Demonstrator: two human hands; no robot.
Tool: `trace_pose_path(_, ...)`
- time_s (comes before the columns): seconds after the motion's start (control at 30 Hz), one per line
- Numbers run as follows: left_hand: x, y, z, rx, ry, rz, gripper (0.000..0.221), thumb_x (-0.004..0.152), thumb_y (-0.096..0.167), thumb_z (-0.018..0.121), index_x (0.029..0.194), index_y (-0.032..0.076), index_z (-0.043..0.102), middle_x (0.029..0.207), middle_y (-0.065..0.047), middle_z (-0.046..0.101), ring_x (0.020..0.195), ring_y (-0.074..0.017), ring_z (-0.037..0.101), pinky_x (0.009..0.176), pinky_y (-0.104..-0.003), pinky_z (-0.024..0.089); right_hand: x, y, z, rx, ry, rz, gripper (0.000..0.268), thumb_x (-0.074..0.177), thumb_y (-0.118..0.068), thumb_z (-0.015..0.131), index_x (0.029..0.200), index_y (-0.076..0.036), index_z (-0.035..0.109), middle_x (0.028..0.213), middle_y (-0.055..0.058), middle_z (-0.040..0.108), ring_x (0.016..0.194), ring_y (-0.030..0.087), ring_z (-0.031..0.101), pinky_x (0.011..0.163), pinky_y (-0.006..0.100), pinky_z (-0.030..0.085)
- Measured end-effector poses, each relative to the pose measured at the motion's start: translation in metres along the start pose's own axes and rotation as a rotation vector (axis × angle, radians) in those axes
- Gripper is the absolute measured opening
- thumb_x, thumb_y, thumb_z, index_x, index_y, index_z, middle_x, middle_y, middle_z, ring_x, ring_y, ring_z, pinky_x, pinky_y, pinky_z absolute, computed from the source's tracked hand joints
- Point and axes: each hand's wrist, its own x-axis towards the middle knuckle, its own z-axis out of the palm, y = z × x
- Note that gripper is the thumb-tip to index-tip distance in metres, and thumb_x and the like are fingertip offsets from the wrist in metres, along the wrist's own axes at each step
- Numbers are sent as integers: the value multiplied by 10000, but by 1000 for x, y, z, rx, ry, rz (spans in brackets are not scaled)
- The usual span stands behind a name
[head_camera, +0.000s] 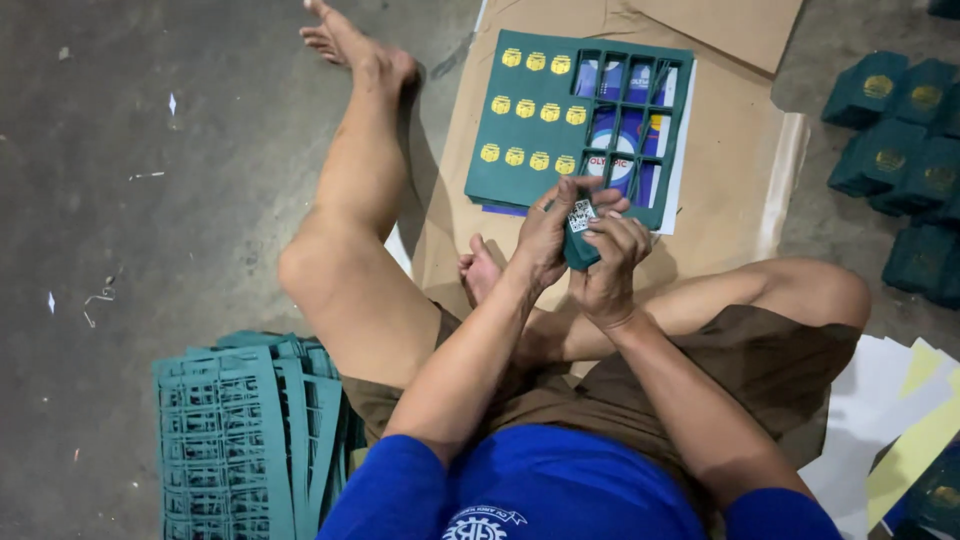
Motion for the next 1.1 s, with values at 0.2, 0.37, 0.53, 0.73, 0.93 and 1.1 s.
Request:
trace_pose_path(0.2, 4, -12, -16, 138, 288, 7, 580, 953, 526, 697, 1108, -20, 574, 977, -132, 678, 946, -283, 718, 813, -386, 594, -14, 17, 15, -52, -147, 93, 339, 983, -29, 647, 1298, -89, 536, 1258, 86, 610, 1216, 295, 580, 1124, 477, 371)
trace_pose_path(0.37, 4, -25, -21, 429, 503, 44, 469, 923, 433, 784, 1072, 4, 667, 943, -75, 649, 803, -165, 616, 652, -304, 525, -9, 17, 13, 110, -187, 272, 335, 1025, -97, 618, 1326, -13, 500, 1242, 179, 598, 1139, 352, 560, 1033, 488, 405)
trace_pose_path(0.53, 6, -19, -49, 67, 538, -130, 665, 993, 623, 497, 1111, 1, 702, 959, -120, 635, 821, -208, 670, 715, -335, 619, -24, 42, 28, 441, -205, 610, 356, 1061, -142, 597, 1367, 7, 491, 1257, 157, 620, 1162, 284, 612, 1017, 395, 476)
trace_pose_path(0.73, 14, -36, -85, 67, 476, -255, 625, 1049, 557, 397, 1291, -4, 533, 1186, -180, 655, 1013, -358, 703, 894, -459, 599, -39, 92, 34, 1250, -156, 1144, 284, 1052, -101, 596, 1324, -31, 562, 1192, 46, 653, 1102, 140, 618, 964, 289, 496)
trace_pose_path(0.93, -4, -21, -37, 1473, 296, 468, 817, 855, 152, 754, 1545, -6, 347, 1471, -253, 486, 1260, -461, 592, 968, -505, 548, -13, 79, 20, 572, -379, 1144, 282, 979, -78, 655, 1260, -64, 639, 937, 36, 645, 756, 156, 582, 643, 325, 471)
trace_pose_path(1.1, -15, -2, 7, 1866, -24, 441, 1002, 709, 80, 701, 1605, 154, 258, 1471, -211, 461, 1188, -489, 628, 928, -536, 530, -22, 75, 17, 337, -448, 627, 374, 923, -48, 693, 1288, -17, 615, 1050, 108, 705, 924, 141, 687, 780, 294, 540)
